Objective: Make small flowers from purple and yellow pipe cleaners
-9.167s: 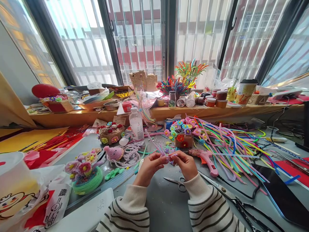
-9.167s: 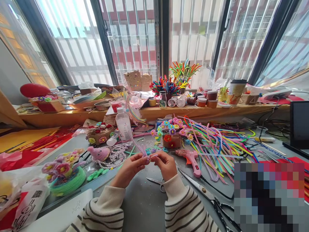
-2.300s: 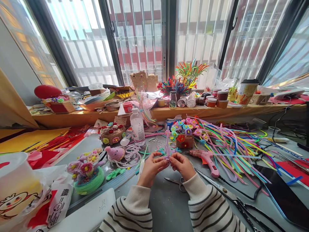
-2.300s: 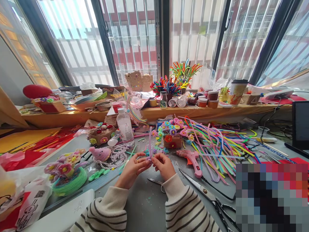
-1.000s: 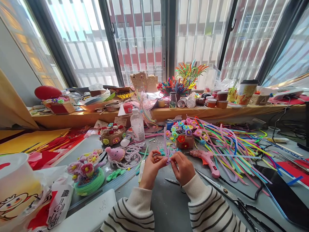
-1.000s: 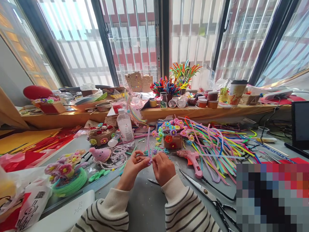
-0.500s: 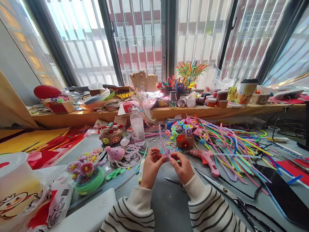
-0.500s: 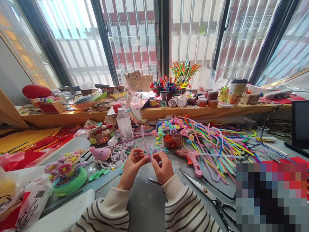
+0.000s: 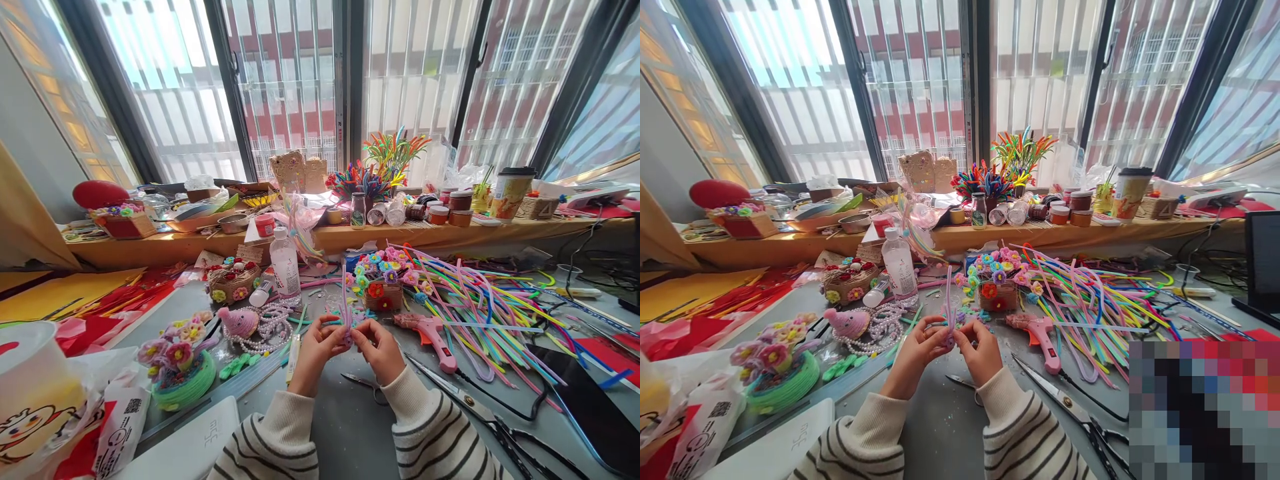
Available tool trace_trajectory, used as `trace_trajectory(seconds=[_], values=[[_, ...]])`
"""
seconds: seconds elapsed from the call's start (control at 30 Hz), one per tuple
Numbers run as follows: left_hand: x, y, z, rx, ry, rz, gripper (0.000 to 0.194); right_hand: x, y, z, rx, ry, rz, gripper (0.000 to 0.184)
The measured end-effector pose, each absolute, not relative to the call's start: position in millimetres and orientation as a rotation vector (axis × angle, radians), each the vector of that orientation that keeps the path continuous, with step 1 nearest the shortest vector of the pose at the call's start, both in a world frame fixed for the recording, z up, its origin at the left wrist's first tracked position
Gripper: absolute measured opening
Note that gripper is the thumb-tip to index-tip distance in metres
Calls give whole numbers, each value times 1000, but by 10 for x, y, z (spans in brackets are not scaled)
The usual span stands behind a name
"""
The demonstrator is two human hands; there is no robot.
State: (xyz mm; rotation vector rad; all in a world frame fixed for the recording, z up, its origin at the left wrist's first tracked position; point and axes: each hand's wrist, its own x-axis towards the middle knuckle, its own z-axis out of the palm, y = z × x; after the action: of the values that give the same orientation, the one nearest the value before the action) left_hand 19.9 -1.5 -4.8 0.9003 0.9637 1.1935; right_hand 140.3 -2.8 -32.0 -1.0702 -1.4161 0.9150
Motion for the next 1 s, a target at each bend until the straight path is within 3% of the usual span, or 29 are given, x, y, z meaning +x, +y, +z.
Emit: trace_trajectory(seconds=[0.3, 0.7, 0.9, 1.0], values=[[217, -111, 3, 847, 901, 1268, 32, 1368, -14, -303, -966, -1230, 1173, 31], [220, -90, -6, 812, 940, 1256, 39, 1382, -3, -301, -976, -1219, 1219, 33], [208, -39, -53, 792, 953, 1259, 41, 1384, -5, -312, -983, -1309, 1145, 33], [203, -38, -49, 783, 960, 1264, 43, 1380, -14, -316, -1020, -1504, 932, 29]])
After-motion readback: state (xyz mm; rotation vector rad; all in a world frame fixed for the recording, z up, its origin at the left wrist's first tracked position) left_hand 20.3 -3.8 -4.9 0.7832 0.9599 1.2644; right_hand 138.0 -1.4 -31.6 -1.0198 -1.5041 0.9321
